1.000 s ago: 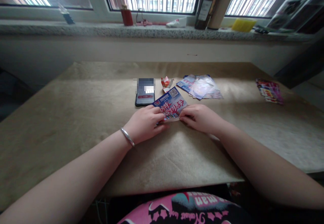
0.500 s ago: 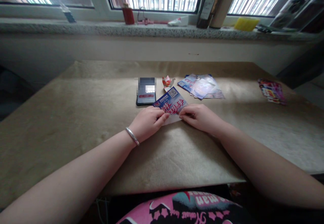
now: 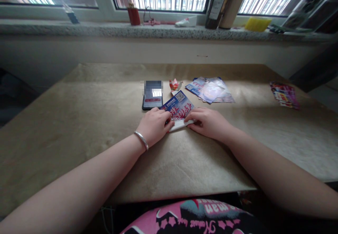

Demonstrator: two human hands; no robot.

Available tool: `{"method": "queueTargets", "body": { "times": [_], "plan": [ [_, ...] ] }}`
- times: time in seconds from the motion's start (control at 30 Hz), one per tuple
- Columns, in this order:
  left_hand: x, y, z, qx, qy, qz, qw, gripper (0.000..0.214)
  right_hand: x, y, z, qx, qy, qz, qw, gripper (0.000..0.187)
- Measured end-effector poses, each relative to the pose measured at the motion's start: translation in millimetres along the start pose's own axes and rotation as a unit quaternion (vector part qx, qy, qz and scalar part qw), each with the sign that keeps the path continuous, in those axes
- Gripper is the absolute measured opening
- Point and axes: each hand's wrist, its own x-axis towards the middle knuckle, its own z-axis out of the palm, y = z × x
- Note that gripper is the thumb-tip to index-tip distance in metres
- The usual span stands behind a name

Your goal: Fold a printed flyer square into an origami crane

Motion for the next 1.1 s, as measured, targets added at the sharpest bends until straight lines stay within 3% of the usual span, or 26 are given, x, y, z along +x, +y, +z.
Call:
{"method": "queueTargets", "body": {
  "times": [0.47,0.73,1.1],
  "plan": [
    [-0.8,-5.9,2.3,0.006,0.039,0.008,0.999,0.017,0.2,3.7,1.9,-0.036,0.001,-0.025,0.999,0.017],
    [-8.5,-7.0,-10.4,-0.004,0.001,0.066,0.998,0.024,-1.4,5.2,3.6,-0.05,0.007,-0.011,0.999,0.018],
    [-15.7,-3.1,-19.2,0.046,-0.016,0.053,0.997,0.028,3.4,4.3,11.6,-0.039,0.028,-0.014,0.999,0.02]
  ]
}}
